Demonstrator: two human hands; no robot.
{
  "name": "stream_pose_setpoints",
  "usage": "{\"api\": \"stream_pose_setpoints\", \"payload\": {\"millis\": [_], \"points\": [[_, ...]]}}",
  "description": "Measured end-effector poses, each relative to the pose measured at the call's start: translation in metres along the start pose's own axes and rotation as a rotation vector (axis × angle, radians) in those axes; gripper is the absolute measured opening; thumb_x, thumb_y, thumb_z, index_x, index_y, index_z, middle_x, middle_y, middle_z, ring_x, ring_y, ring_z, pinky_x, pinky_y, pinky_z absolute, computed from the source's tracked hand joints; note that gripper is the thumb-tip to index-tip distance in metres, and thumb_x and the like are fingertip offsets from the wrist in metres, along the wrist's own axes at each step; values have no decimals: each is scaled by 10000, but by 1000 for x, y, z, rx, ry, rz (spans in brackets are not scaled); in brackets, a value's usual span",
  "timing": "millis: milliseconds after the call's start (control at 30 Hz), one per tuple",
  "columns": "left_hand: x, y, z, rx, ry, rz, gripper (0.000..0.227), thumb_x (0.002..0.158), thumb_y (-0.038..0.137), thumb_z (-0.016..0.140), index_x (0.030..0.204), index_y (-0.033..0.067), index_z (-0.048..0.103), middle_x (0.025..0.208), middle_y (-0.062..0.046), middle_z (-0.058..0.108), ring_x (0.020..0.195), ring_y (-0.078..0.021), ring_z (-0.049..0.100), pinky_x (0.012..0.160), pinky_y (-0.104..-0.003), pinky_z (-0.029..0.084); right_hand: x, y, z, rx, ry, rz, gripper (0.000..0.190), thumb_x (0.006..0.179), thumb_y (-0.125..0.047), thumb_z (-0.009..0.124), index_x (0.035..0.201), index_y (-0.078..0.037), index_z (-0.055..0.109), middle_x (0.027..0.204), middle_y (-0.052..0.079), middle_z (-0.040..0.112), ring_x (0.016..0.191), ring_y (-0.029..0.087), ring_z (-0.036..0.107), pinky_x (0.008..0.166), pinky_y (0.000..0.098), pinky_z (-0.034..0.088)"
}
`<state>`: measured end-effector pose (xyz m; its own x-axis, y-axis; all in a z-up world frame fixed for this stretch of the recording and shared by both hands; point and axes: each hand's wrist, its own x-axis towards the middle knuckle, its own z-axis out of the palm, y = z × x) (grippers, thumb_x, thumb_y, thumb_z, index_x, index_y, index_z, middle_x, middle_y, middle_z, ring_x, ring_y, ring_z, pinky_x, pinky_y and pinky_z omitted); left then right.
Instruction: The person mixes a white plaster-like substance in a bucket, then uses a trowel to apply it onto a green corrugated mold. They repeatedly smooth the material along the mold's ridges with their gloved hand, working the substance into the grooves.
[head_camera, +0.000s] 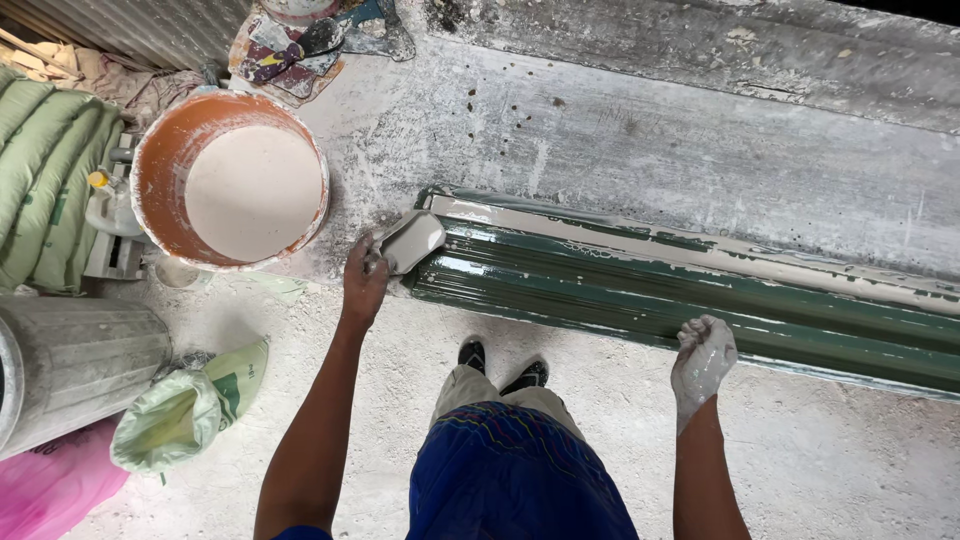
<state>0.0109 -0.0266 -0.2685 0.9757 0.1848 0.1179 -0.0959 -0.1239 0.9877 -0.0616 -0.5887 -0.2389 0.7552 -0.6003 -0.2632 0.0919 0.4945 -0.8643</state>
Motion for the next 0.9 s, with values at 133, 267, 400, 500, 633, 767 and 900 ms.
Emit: {"api": "stream_pose_setpoints", "payload": {"millis": [133,267,400,500,633,767,900], "points": [[2,4,1,58,21,-89,579,988,119,643,1503,-43,433,1362,-164,512,1201,-224,532,1025,-370,510,-3,0,0,-6,16,-1,147,1047,-100,550,937,-19,605,819,69,592,730,137,582,644,223,511],[4,6,-2,100,7,-33,562,997,97,657,1493,-59,444,1369,-181,505,1227,-238,526,1053,-378,492,-7,3,-2,-4,23,2,149,1048,-102,539,943,-18,604,817,71,596,725,137,580,649,225,517],[8,8,-3,146,-12,-32,562,974,84,670,1477,-52,458,1365,-175,477,1231,-235,534,1012,-362,536,-10,5,-3,-8,50,1,142,1039,-101,545,943,-20,610,814,77,605,730,151,600,654,243,529],[11,11,1,108,-27,-39,573,952,60,678,1467,-54,454,1372,-169,447,1256,-237,524,1000,-354,547,-12,3,-4,-8,42,-13,149,1043,-105,540,939,-22,609,820,76,610,742,151,608,663,252,532],[19,20,9,226,-46,-49,579,930,47,701,1463,-51,496,1299,-150,504,1154,-222,560,943,-319,540,-17,0,-5,-4,43,-23,161,1048,-105,531,930,-23,606,818,73,610,743,147,609,669,256,536],[21,29,20,227,-74,-72,583,904,66,720,1437,-50,517,1268,-112,503,1076,-178,585,876,-282,547,-20,-3,-8,-11,70,-22,168,1049,-106,524,934,-20,611,812,74,609,730,144,600,673,247,535],[25,34,37,271,-115,-34,594,914,96,776,1443,-48,548,1167,-104,528,1000,-165,563,846,-285,528,-23,-2,-14,2,90,-29,171,1053,-113,538,926,-19,605,809,72,610,724,138,595,666,239,529]]}}
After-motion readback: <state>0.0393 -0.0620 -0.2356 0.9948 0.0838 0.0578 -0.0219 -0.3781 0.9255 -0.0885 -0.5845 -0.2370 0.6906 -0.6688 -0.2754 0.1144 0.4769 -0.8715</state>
